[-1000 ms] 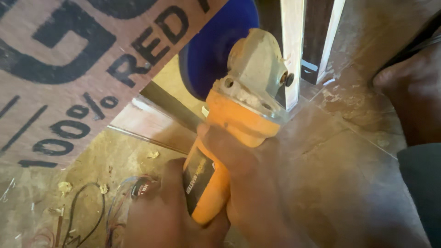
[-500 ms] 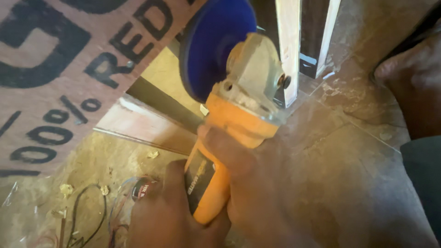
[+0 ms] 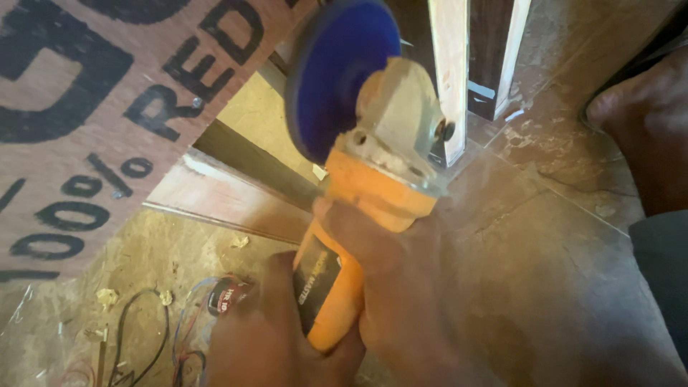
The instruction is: The person uses an angle grinder with a sanding disc to sand the edges and surfaces of a wooden structure. The person moves the tool along the wood, generating dust, and occasionally pauses to adjust position.
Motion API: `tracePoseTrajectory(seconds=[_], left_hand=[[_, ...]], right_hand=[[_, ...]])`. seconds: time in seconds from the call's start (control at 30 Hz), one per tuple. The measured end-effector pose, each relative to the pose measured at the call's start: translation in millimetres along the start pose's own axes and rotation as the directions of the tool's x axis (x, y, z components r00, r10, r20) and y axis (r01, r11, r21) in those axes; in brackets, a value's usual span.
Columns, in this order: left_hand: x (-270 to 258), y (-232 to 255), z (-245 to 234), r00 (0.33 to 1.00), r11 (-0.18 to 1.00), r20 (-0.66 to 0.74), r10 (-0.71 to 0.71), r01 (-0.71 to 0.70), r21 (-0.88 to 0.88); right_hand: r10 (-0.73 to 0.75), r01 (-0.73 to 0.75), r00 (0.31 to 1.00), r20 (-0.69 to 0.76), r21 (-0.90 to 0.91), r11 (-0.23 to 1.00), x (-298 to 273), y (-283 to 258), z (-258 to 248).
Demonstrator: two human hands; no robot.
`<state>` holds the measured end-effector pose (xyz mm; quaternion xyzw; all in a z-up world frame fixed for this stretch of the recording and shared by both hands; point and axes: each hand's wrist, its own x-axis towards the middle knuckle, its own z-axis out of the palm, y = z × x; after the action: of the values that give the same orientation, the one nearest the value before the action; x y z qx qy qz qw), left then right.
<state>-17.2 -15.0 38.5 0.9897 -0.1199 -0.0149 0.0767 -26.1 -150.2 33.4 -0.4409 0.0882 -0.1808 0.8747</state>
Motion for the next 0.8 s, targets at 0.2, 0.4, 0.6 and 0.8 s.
tracePoseTrajectory(seconds=[0.2, 0.4, 0.6, 0.8], left_hand=[[-5.8, 8.7, -0.7, 1.0, 1.0, -0.016, 0.016, -0.016, -0.01], [-4.8, 8.4, -13.4, 0.995, 0.998, 0.078, -0.061, 0.062, -0.016], [-7.7, 18.6, -5.9, 0.996, 0.998, 0.071, -0.061, 0.059, 0.031], [-4.1, 14.7, -26.4, 0.982, 0.988, 0.108, -0.154, 0.149, 0.048]], right_hand=[[0.058, -0.054, 0.998, -0.03, 0.129, 0.99, -4.6, -7.6, -0.9], [0.061, -0.062, 0.998, -0.016, -0.052, 0.997, -3.8, -11.1, -2.0], [0.099, -0.096, 0.994, -0.042, 0.087, 0.992, -6.5, -13.3, -3.3], [0.204, -0.198, 0.973, -0.109, 0.062, 0.978, -2.1, -14.6, 9.0]])
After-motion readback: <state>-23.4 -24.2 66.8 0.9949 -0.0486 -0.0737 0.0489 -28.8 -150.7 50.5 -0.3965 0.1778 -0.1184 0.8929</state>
